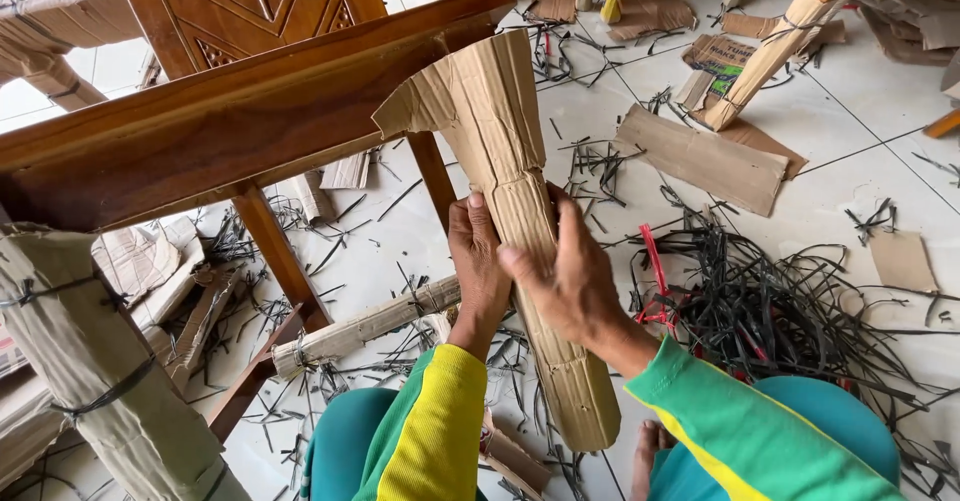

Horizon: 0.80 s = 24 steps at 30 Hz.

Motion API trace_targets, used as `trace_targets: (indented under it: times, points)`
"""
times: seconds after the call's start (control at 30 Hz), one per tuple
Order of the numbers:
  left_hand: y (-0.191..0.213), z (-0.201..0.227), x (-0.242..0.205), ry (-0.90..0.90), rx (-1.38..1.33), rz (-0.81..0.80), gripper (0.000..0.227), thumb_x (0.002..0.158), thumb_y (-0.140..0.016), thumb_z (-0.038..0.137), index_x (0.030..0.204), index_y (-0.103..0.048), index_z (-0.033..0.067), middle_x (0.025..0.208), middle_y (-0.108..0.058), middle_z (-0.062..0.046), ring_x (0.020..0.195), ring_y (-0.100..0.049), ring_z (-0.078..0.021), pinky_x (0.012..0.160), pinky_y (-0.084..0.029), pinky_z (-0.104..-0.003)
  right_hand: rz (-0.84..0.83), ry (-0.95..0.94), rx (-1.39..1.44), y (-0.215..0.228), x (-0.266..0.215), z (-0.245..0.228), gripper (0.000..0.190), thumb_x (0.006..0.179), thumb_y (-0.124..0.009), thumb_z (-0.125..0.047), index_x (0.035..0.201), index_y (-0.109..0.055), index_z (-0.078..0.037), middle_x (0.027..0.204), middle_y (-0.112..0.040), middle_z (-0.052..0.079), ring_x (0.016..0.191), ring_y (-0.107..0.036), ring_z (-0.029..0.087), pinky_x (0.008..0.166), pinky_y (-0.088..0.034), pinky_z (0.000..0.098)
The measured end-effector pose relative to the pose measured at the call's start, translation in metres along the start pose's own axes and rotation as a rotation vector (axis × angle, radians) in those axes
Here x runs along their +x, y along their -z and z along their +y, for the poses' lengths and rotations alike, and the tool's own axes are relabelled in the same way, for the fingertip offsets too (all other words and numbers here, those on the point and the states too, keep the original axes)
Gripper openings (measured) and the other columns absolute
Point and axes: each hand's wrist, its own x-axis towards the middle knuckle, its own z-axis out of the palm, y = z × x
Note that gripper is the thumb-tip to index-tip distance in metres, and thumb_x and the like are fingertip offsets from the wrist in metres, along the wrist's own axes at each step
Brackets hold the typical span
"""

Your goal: The person wraps corrugated cardboard around the legs of a wooden chair and secures it with black plastic ties. They use pliers to cut the ties and continue wrapping additional legs.

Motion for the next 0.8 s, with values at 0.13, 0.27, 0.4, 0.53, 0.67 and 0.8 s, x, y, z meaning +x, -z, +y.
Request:
trace_targets:
  times: [0.13,0.27,0.4,0.53,0.67,0.8]
  points:
    - [0.007,0.005,-0.001,0.005,0.051,-0.032,0.042,0.110,-0.046,0.045,0.107,-0.052,0.0041,0.086,-0.051,-0.011,0.091,-0.054,-0.0231,0.088,-0.045,-0.042,-0.083,-0.011,-0.064,0.002,0.007,-0.020,0.090,0.088,-0.070,-0.043,0.153,-0.026,0.001,0.129,-0.055,0.041,0.115,-0.059,0.062,0.095,-0.047,0.0744]
    - [0.016,0.000,-0.006,-0.078,0.276,-0.051,0.037,0.110,-0.044,0.042,0.128,-0.038,0.0093,0.120,-0.052,-0.020,0.113,-0.060,-0.0388,0.094,-0.051,-0.052,-0.068,0.087,0.006,0.003,0.008,-0.013,0.093,0.087,-0.073,-0.047,0.153,-0.025,-0.002,0.135,-0.053,0.040,0.122,-0.056,0.062,0.100,-0.046,0.0739]
    - [0.010,0.031,-0.068,-0.001,0.370,-0.010,0.040,0.109,-0.040,0.044,0.133,-0.040,0.0105,0.122,-0.060,-0.020,0.115,-0.066,-0.0437,0.093,-0.056,-0.054,-0.053,0.152,0.034,0.003,0.001,-0.008,0.085,0.095,-0.073,-0.037,0.153,-0.024,0.001,0.134,-0.052,0.042,0.122,-0.056,0.064,0.102,-0.044,0.0751]
    - [0.016,0.037,-0.125,-0.350,0.576,-0.085,0.057,0.110,-0.038,0.034,0.155,-0.019,0.0045,0.149,-0.030,-0.034,0.136,-0.042,-0.0532,0.107,-0.044,-0.064,-0.072,0.208,0.094,0.005,0.002,0.002,0.085,0.097,-0.071,-0.034,0.153,-0.021,0.004,0.133,-0.051,0.043,0.121,-0.057,0.063,0.102,-0.044,0.0767]
    - [0.038,0.014,-0.185,-0.741,1.222,-0.395,0.071,0.092,-0.069,0.047,0.148,-0.043,0.0122,0.150,-0.045,-0.030,0.142,-0.043,-0.0513,0.116,-0.033,-0.071,-0.036,0.209,-0.026,-0.001,0.003,0.013,0.081,0.091,-0.070,-0.047,0.146,-0.028,-0.005,0.129,-0.064,0.019,0.104,-0.068,0.034,0.083,-0.059,0.0428]
    - [0.055,-0.016,-0.216,-0.855,1.524,-0.729,0.127,0.072,-0.086,0.081,0.165,-0.018,0.0286,0.172,-0.017,-0.012,0.157,-0.018,-0.0383,0.123,-0.017,-0.067,-0.015,0.191,-0.021,-0.003,0.004,0.019,0.088,0.088,-0.074,-0.043,0.152,-0.026,-0.007,0.145,-0.058,0.019,0.122,-0.065,0.036,0.098,-0.054,0.0429]
